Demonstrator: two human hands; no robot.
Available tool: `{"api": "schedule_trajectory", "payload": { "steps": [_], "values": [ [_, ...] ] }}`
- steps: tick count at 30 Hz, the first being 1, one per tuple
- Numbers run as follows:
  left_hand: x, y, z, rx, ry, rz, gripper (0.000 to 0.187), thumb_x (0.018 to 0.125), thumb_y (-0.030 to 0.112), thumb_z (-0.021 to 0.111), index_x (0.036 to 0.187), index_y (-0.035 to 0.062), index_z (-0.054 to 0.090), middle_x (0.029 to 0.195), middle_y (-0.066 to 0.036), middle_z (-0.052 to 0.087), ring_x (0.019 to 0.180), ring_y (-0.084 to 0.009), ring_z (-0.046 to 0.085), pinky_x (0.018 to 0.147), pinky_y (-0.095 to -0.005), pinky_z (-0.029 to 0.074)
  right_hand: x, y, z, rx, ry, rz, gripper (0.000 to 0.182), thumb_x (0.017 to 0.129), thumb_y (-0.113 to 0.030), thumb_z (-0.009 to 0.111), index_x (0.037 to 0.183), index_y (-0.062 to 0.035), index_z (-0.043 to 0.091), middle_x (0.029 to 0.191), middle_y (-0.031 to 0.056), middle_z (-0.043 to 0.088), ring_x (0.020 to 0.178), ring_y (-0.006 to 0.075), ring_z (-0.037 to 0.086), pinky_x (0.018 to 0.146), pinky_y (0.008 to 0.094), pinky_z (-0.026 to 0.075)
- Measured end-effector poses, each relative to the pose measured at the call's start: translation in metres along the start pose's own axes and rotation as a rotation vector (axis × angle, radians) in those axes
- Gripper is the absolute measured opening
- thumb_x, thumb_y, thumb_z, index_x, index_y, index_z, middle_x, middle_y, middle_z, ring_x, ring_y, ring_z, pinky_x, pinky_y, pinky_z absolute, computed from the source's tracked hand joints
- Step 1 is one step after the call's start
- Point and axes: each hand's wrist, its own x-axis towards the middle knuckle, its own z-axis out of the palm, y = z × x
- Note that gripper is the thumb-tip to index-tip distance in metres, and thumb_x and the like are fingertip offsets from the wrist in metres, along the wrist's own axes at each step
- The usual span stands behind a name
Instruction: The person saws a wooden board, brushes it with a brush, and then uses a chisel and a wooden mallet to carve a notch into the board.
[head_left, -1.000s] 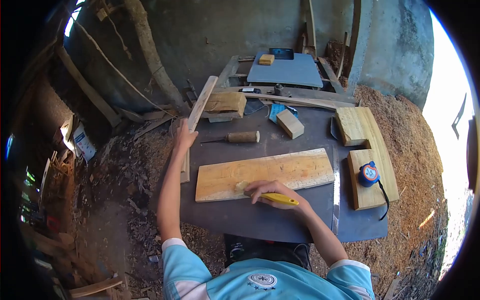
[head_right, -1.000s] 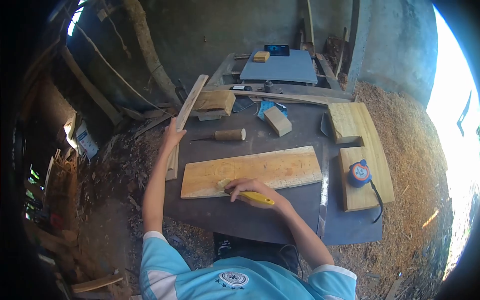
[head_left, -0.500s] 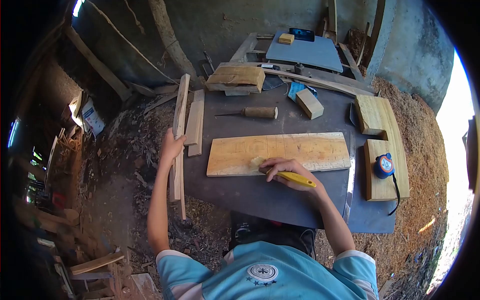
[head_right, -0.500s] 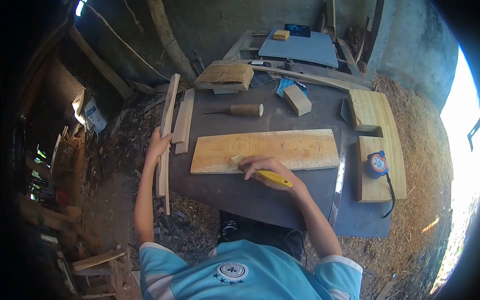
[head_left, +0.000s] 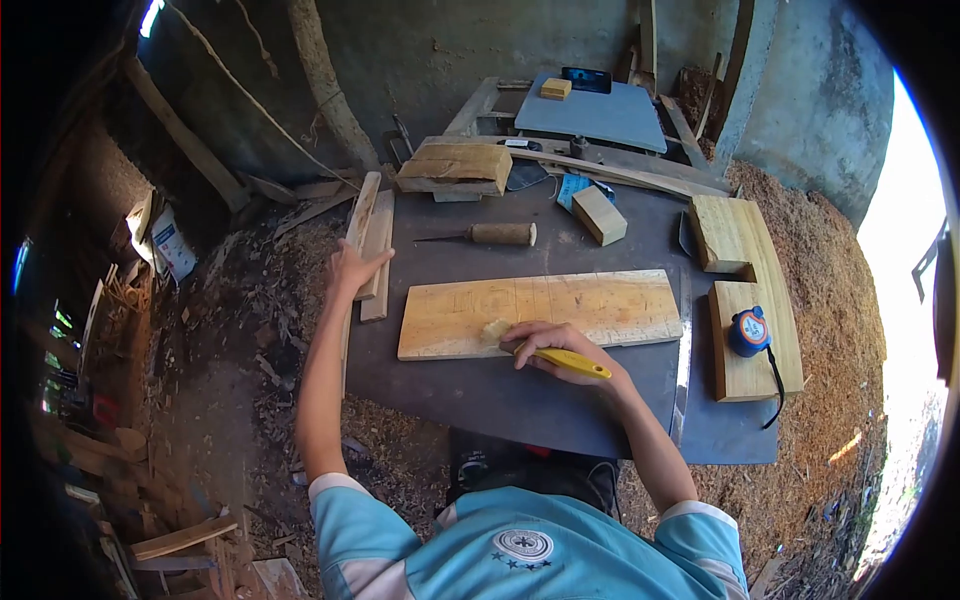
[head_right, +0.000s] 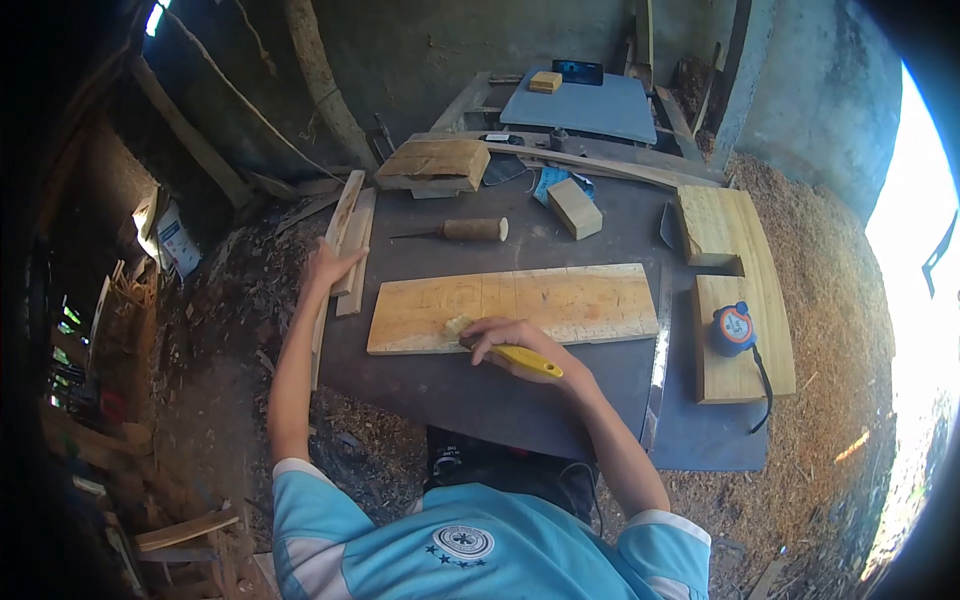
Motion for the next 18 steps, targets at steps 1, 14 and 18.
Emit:
{"api": "schedule_trajectory", "payload": {
  "steps": [1,14,18],
  "values": [
    [0.002,-0.003,-0.001,0.007,-0.021,0.010,0.109,0.056,0.057,0.072,0.131,-0.0075,0.026,0.113,-0.028,0.053,0.106,-0.0359,0.054,0.087,-0.0410,0.045,0.001,0.000,0.000,0.008,0.000,-0.011,0.021,0.072,0.010,0.059,0.083,-0.0073,0.065,0.113,0.0084,0.057,0.108,0.0251,0.053,0.090,0.0335,0.045],
    [0.043,-0.043,0.007,-0.053,-0.212,0.149,0.106,0.051,0.043,0.078,0.131,-0.0061,0.028,0.120,-0.025,0.049,0.110,-0.0320,0.051,0.093,-0.0337,0.041,-0.001,0.001,-0.001,-0.034,-0.006,-0.032,0.020,0.071,0.009,0.058,0.083,-0.0062,0.064,0.114,0.0103,0.057,0.108,0.0266,0.053,0.091,0.0347,0.043],
    [0.038,-0.046,0.005,-0.143,-0.189,0.216,0.110,0.052,0.052,0.077,0.131,-0.0058,0.027,0.120,-0.027,0.048,0.111,-0.0337,0.050,0.094,-0.0373,0.040,-0.001,-0.004,-0.003,-0.028,-0.009,-0.008,0.020,0.071,0.009,0.058,0.083,-0.0062,0.064,0.114,0.0098,0.056,0.109,0.0264,0.053,0.091,0.0347,0.043]
  ]
}}
